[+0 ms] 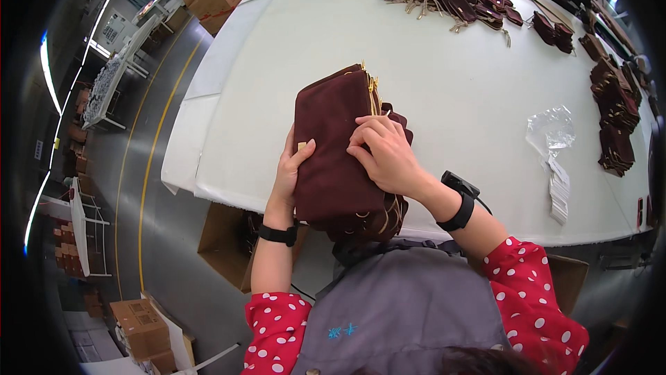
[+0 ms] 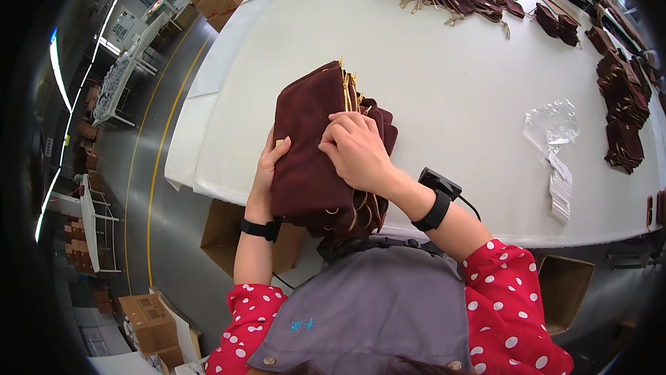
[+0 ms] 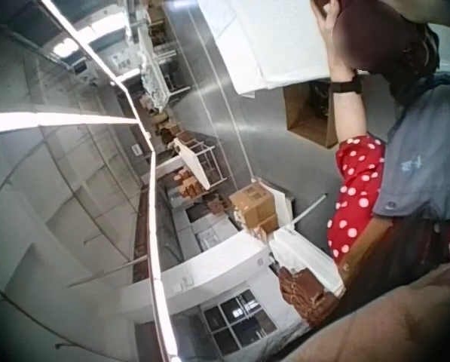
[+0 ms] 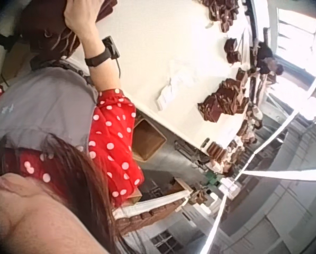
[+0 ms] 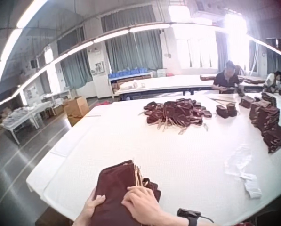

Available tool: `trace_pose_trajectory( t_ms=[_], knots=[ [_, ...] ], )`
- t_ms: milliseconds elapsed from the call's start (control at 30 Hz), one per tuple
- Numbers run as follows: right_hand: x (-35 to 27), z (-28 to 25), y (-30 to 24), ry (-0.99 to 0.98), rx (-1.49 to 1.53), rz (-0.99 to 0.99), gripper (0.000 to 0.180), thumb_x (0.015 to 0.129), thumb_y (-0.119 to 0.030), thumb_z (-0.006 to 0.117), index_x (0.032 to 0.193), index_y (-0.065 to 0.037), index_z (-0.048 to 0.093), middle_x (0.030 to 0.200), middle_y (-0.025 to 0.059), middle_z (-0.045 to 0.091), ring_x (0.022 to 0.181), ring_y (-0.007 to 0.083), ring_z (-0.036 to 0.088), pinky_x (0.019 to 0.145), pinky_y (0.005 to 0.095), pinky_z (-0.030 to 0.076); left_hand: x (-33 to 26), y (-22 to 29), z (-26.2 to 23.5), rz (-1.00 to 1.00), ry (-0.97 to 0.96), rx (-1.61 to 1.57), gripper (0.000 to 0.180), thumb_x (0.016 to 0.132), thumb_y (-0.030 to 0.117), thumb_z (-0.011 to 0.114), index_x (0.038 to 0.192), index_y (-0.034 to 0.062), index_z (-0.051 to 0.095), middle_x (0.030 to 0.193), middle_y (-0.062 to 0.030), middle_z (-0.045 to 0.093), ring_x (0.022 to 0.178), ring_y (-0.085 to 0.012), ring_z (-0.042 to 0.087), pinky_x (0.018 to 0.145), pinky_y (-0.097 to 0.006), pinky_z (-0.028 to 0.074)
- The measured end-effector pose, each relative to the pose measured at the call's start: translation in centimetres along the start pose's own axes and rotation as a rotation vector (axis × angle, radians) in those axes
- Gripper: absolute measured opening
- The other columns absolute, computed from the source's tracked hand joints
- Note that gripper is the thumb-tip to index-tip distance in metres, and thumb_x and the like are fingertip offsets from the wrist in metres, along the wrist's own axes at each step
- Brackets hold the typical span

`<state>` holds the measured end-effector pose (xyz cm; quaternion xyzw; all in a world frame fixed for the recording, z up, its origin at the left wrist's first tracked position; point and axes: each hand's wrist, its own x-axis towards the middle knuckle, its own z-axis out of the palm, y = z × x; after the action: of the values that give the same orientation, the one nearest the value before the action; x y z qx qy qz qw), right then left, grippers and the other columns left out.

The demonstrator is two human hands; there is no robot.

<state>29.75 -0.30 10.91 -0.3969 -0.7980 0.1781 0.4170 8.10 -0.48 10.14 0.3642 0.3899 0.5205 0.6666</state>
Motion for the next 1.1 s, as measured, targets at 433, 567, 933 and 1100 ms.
trace_pose_trajectory(
  t_ms=[433, 567, 933, 1100],
  knots=[
    [-10.4, -8.0, 5.0, 0.191, 0.019, 0.798, 0.019, 0.091, -0.023, 0.068, 0.090, -0.004, 0.069, 0.079, 0.0074, 0.071, 0.065, 0.0174, 0.069, 0.062, 0.0296, 0.053, 1.2, 2.7, 0.5, 0.541, 0.016, 1.010, 0.082, 0.086, 0.021, 0.072, 0.152, 0.0034, 0.027, 0.151, -0.0213, 0.036, 0.145, -0.0358, 0.026, 0.118, -0.044, 0.023],
    [1.5, -5.2, 4.8, 0.182, 0.014, 0.409, 0.018, 0.091, -0.019, 0.066, 0.105, -0.007, 0.066, 0.100, 0.0105, 0.069, 0.078, 0.0212, 0.069, 0.068, 0.0334, 0.055, 4.8, 7.5, 3.6, 0.500, -0.226, 1.037, 0.057, 0.089, 0.020, 0.069, 0.141, 0.0057, 0.049, 0.147, -0.0191, 0.044, 0.141, -0.0335, 0.036, 0.115, -0.043, 0.029],
    [8.4, -0.9, -2.6, -0.324, 0.234, -0.060, 0.010, 0.088, -0.008, 0.068, 0.097, -0.003, 0.070, 0.086, 0.0078, 0.069, 0.072, 0.0205, 0.068, 0.063, 0.0300, 0.053, -2.9, 3.2, -2.3, -0.015, 0.222, 0.527, 0.020, 0.093, 0.022, 0.069, 0.098, 0.0044, 0.061, 0.077, 0.0040, 0.058, 0.064, -0.0022, 0.049, 0.060, -0.019, 0.042],
    [7.5, 1.3, -2.6, -0.374, 0.122, -0.145, 0.008, 0.084, -0.010, 0.069, 0.091, -0.006, 0.069, 0.089, 0.0053, 0.068, 0.075, 0.0245, 0.067, 0.065, 0.0347, 0.054, -6.4, 0.7, -1.1, 0.055, 0.233, 0.367, 0.035, 0.086, 0.017, 0.078, 0.109, 0.0030, 0.055, 0.078, 0.0040, 0.054, 0.065, -0.0006, 0.048, 0.060, -0.016, 0.040]
  ],
)
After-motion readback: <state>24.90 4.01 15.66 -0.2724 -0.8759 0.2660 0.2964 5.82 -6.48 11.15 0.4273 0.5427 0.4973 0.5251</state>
